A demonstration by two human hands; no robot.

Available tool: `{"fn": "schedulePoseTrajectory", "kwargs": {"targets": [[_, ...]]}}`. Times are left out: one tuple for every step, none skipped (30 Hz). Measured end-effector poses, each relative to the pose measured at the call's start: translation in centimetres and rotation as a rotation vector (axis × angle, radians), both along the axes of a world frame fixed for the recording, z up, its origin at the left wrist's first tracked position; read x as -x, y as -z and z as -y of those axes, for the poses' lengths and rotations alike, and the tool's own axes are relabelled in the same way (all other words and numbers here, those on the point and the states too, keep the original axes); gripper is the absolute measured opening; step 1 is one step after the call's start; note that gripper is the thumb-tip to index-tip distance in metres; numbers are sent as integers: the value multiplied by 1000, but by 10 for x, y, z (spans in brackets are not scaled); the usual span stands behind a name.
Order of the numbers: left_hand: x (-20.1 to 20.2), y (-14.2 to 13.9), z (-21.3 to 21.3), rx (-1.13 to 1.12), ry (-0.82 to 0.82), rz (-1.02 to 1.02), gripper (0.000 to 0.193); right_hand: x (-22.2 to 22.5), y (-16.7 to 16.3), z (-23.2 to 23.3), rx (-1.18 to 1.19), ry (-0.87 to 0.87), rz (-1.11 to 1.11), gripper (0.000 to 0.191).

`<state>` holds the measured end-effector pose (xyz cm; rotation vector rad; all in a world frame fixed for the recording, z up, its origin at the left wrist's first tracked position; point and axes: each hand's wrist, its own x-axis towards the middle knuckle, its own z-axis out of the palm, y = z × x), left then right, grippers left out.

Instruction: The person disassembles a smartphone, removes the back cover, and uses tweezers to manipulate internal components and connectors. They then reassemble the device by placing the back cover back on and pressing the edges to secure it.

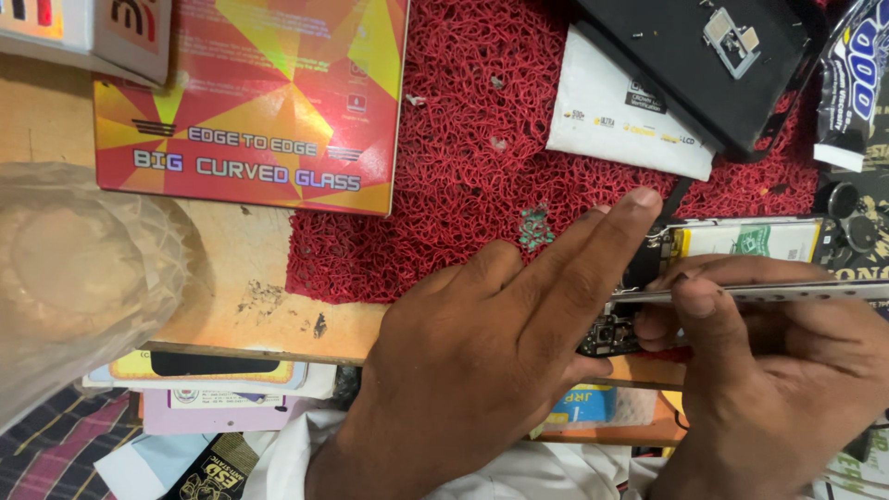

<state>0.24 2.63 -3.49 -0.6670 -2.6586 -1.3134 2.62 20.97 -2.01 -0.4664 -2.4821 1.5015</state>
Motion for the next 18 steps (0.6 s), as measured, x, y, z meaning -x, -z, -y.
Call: {"fn": "schedulePoseTrajectory", "kwargs": {"targets": [[0,0,0,5,1,3,100,-5,4,-5,-1,-15,-7,16],[0,0,0,16,5,2,99,-8,8,-13,132,-82,-34,17],[0,0,0,28,9,1,98,-13,14,-24,269,-145,-54,19],[0,0,1,39,13,2,97,-11,16,-45,540,-261,-92,20],[0,1,1,35,11,-9,93,-11,21,-63,703,-318,-138,20],[0,3,1,33,8,-22,90,-12,27,-82,870,-376,-173,21],[-1,4,1,33,5,-32,86,-17,34,-98,932,-374,-212,21],[-2,4,1,34,5,-27,80,-24,39,-111,937,-362,-222,21],[-3,5,1,37,5,-24,75,-30,43,-123,942,-350,-233,21],[-4,5,1,39,6,-22,69,-36,46,-133,890,-330,-216,20],[-5,6,1,48,17,-27,64,-42,48,-138,847,-309,-207,19],[-5,6,1,58,26,-33,60,-47,50,-141,805,-288,-196,19],[-5,6,1,71,35,-37,55,-53,51,-139,776,-266,-191,20],[-5,6,1,62,41,-43,53,-57,52,-136,716,-249,-194,21],[-5,6,2,54,46,-50,51,-61,51,-131,657,-231,-195,23],[-5,6,2,46,51,-58,49,-65,50,-126,567,-216,-206,24],[-5,5,1,49,48,-53,45,-66,47,-122,522,-216,-217,24],[-6,5,1,52,46,-48,42,-67,45,-118,478,-214,-228,25]]}}
